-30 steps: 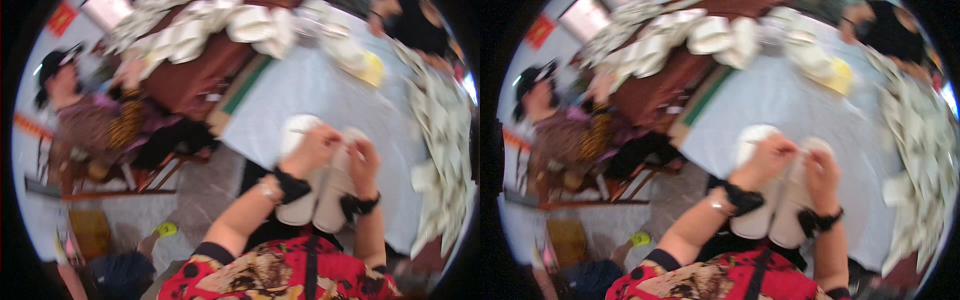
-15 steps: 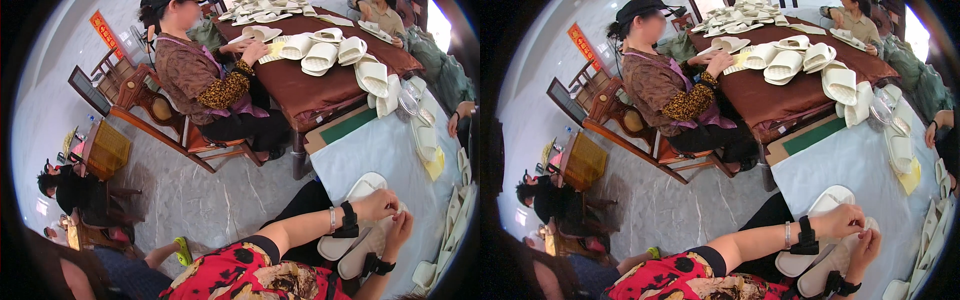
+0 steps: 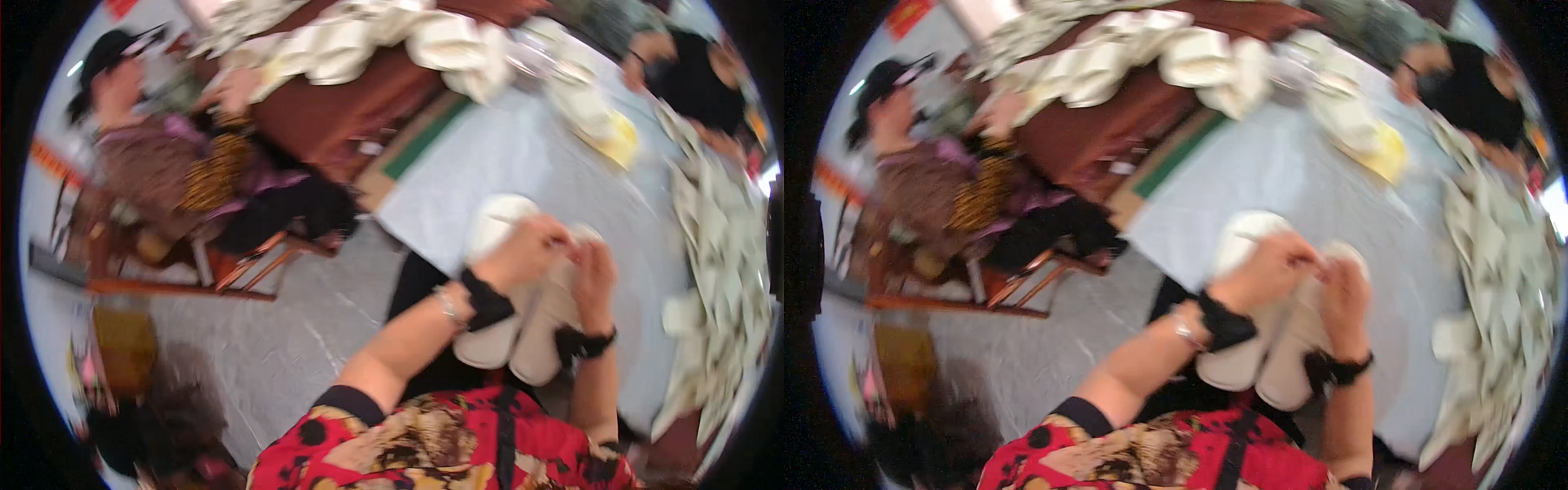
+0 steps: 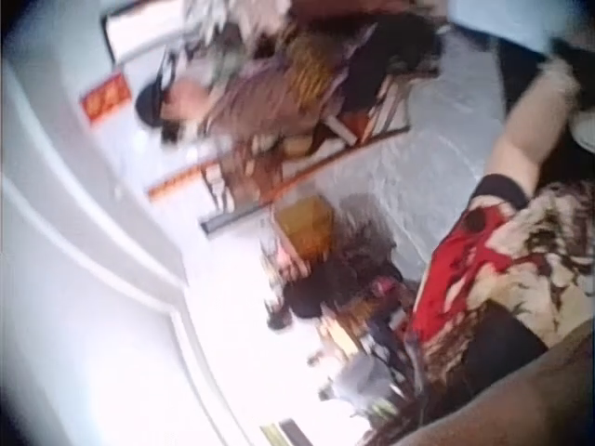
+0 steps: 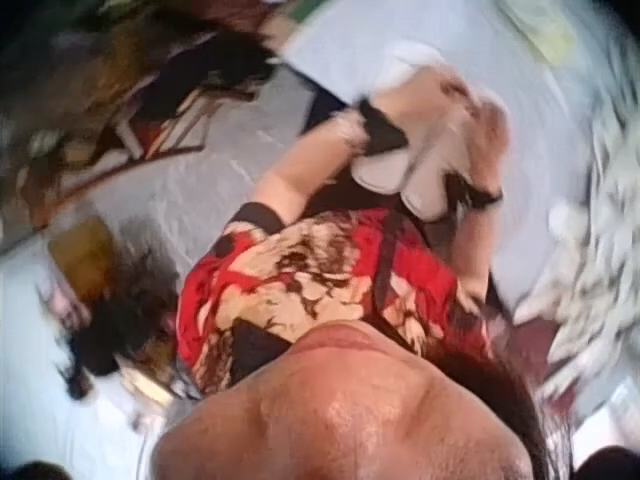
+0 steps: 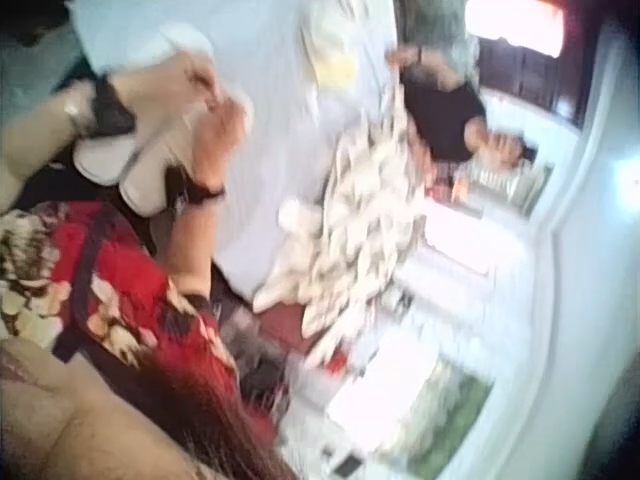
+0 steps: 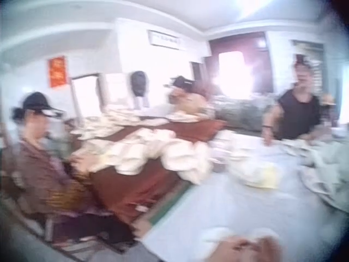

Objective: Manually assembling and stitching components for white slippers in a manufacturing setting.

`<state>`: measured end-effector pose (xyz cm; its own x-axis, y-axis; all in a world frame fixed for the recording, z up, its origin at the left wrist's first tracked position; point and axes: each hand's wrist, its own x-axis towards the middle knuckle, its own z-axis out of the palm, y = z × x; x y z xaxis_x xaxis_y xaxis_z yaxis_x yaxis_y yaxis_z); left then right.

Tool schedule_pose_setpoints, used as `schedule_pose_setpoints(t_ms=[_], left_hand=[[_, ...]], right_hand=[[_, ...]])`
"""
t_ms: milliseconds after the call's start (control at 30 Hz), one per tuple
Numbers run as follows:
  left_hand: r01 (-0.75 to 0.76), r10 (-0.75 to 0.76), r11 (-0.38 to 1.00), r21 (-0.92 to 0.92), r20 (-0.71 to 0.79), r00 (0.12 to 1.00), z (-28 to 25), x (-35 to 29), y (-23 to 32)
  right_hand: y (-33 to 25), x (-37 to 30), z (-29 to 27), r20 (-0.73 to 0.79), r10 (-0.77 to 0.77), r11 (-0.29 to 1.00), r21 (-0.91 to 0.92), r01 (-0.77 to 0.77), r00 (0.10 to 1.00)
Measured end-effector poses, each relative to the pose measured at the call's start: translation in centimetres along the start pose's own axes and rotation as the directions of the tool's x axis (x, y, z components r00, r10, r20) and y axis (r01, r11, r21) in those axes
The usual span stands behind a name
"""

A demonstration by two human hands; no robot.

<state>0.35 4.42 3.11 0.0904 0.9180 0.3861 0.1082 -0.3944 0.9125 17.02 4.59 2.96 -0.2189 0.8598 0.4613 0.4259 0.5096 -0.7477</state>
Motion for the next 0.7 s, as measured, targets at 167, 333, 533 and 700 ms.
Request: schedule_pose_setpoints(t_ms=[167,333,533,700], left_hand=[[0.035,-0.037,0.996,0.080,0.021,0.999,-0.7,0.5,1.1],[0.033,-0.037,0.998,0.062,0.059,0.998,0.3,0.7,0.8],[0.048,-0.053,0.996,0.071,0.074,0.996,-0.1,0.3,1.3],[0.062,-0.065,0.997,0.055,0.059,0.996,-0.1,0.1,1.1]], right_hand=[[-1.5,0.8,-0.1,-0.045,0.048,0.980,0.195,-0.038,0.998],[-1.0,0.6,-1.2,-0.010,0.050,0.971,0.233,-0.047,0.999],[-1.3,0.5,-1.1,0.012,0.015,0.970,0.242,-0.017,1.000],[-1.0,0.4,-0.9,0.017,0.003,0.974,0.225,-0.006,1.000]])
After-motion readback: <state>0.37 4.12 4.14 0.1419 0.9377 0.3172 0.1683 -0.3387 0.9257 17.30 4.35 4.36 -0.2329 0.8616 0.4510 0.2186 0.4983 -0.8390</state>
